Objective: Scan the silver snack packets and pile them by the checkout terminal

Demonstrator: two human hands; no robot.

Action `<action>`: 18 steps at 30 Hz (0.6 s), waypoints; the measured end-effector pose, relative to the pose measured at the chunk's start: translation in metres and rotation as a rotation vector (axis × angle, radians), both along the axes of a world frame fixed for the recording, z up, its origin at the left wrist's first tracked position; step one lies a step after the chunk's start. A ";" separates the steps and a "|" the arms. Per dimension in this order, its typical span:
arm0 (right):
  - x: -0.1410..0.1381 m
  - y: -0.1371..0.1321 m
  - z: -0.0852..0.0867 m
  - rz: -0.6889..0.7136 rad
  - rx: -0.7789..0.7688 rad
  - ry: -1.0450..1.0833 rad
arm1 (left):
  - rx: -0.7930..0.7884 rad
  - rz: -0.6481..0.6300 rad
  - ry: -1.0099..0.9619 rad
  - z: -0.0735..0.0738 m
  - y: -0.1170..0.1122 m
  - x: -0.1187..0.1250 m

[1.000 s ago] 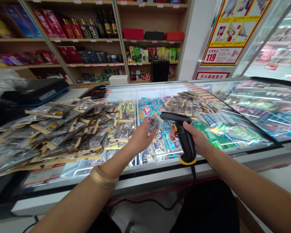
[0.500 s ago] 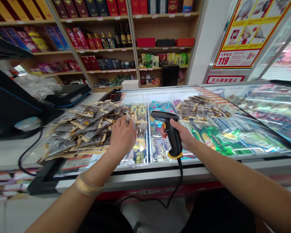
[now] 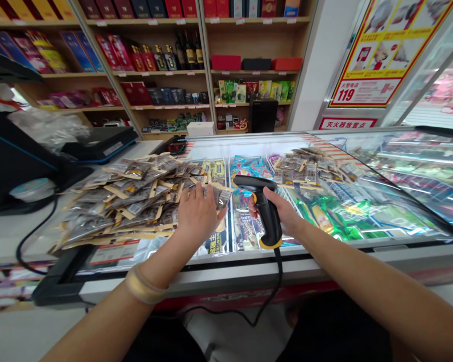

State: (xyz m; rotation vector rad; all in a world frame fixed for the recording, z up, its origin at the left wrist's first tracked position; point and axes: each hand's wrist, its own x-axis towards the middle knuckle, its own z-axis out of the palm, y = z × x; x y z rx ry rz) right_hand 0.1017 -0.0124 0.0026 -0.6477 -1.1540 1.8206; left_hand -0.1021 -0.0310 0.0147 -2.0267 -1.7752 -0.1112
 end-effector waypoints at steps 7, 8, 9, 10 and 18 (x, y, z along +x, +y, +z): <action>-0.002 0.002 -0.003 -0.001 -0.027 0.014 | -0.034 -0.005 -0.025 -0.004 0.004 0.009; -0.003 0.002 -0.003 -0.002 -0.030 0.023 | -0.029 0.000 -0.030 -0.005 0.004 0.008; -0.003 0.002 -0.003 -0.002 -0.034 0.029 | -0.024 0.000 -0.031 -0.006 0.004 0.006; -0.003 0.002 -0.003 -0.003 -0.037 0.031 | -0.016 -0.003 -0.031 -0.007 0.005 0.005; 0.031 0.007 0.011 -0.093 0.064 0.020 | -0.001 -0.129 -0.220 0.013 0.018 0.031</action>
